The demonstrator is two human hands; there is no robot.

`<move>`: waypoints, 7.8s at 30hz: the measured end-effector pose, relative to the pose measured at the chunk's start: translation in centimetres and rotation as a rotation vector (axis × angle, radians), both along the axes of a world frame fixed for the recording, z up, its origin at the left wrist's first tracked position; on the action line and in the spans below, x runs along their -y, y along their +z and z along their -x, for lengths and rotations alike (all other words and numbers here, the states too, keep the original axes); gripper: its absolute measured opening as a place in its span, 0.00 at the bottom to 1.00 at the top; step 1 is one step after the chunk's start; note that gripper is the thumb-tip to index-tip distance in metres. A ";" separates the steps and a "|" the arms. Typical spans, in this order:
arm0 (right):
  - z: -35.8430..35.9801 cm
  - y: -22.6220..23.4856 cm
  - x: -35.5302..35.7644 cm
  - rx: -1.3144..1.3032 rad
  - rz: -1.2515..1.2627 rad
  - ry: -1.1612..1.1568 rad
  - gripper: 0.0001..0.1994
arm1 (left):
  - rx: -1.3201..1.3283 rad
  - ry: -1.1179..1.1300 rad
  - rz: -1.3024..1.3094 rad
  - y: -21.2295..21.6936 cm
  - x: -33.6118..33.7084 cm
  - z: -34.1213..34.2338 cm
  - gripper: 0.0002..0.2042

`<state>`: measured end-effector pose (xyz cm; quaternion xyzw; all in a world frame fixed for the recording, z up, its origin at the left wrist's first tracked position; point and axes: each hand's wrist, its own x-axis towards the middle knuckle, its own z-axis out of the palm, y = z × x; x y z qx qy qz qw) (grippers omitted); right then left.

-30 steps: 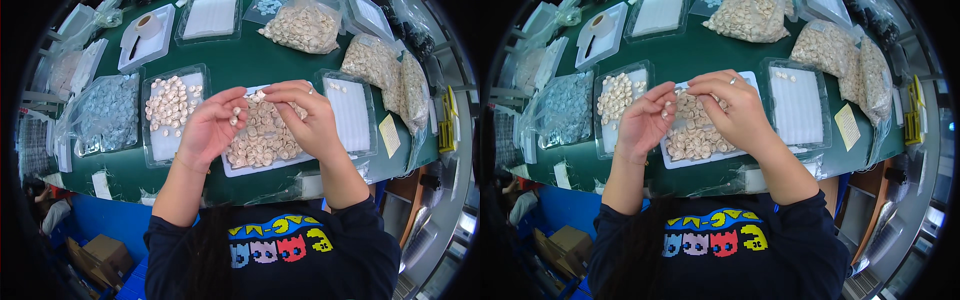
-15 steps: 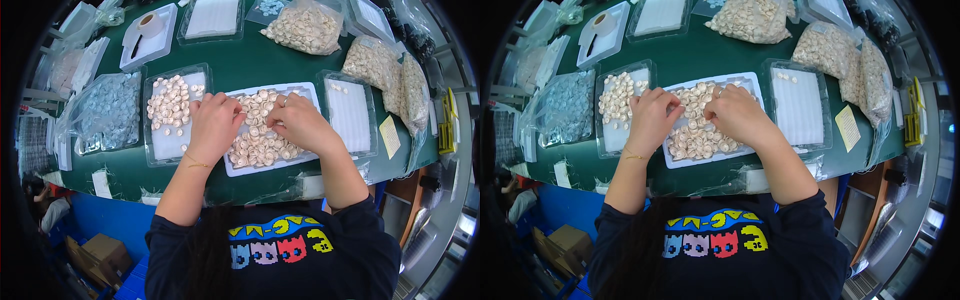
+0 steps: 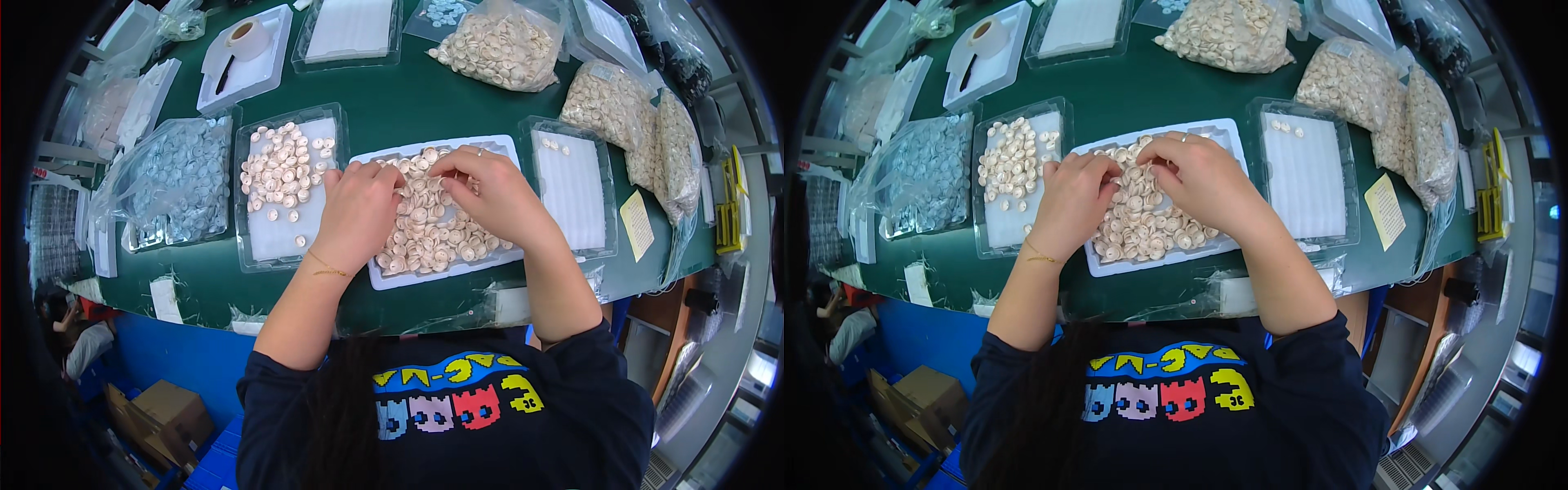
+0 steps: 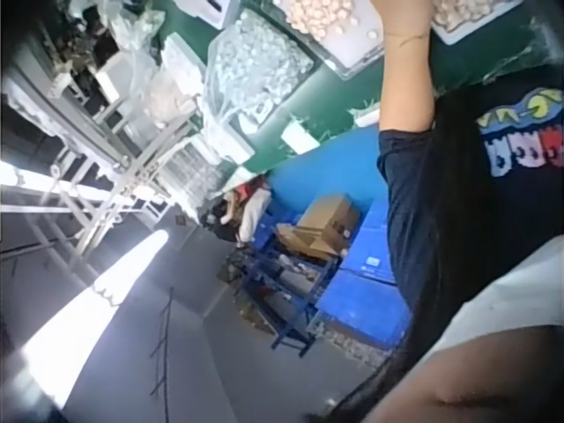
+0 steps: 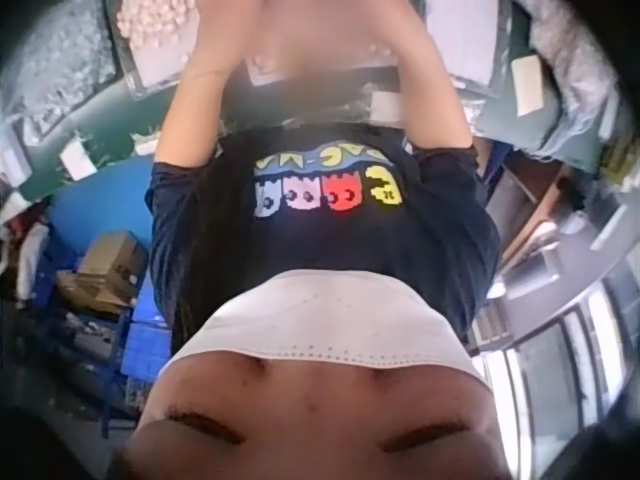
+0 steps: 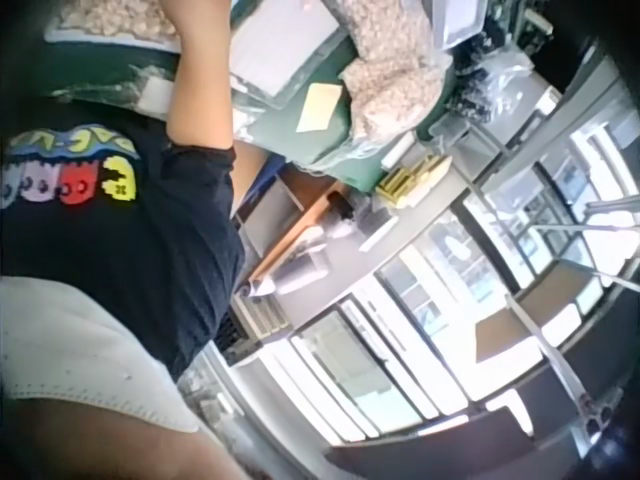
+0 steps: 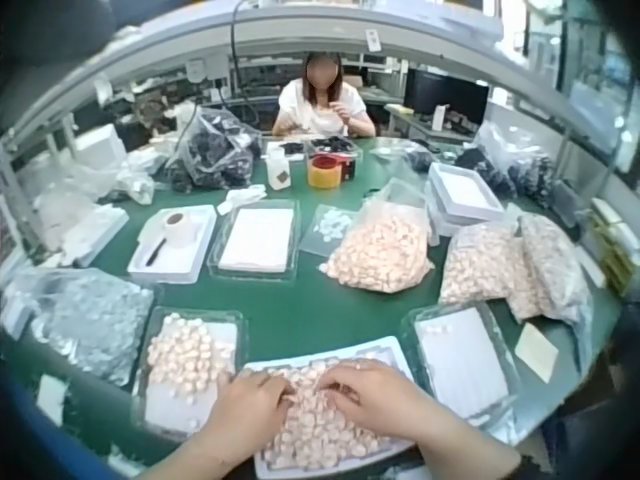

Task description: The person picks earbud shell pieces from a tray, fits the pairs together by hand, and holds the paired components up toward the camera.

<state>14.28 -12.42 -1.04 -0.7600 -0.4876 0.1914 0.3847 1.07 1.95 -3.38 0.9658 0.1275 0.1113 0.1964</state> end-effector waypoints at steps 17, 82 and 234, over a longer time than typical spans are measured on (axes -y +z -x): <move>1.4 2.5 0.5 -0.803 -0.339 -0.030 0.07 | 0.379 -0.092 1.067 2.9 0.6 0.7 0.08; 3.0 1.9 0.6 -0.563 -0.565 -0.072 0.05 | 0.034 -0.114 2.132 3.7 1.0 0.8 0.12; 2.3 2.0 1.0 -1.511 -0.601 0.126 0.07 | 0.186 -0.373 2.294 3.1 1.1 1.3 0.08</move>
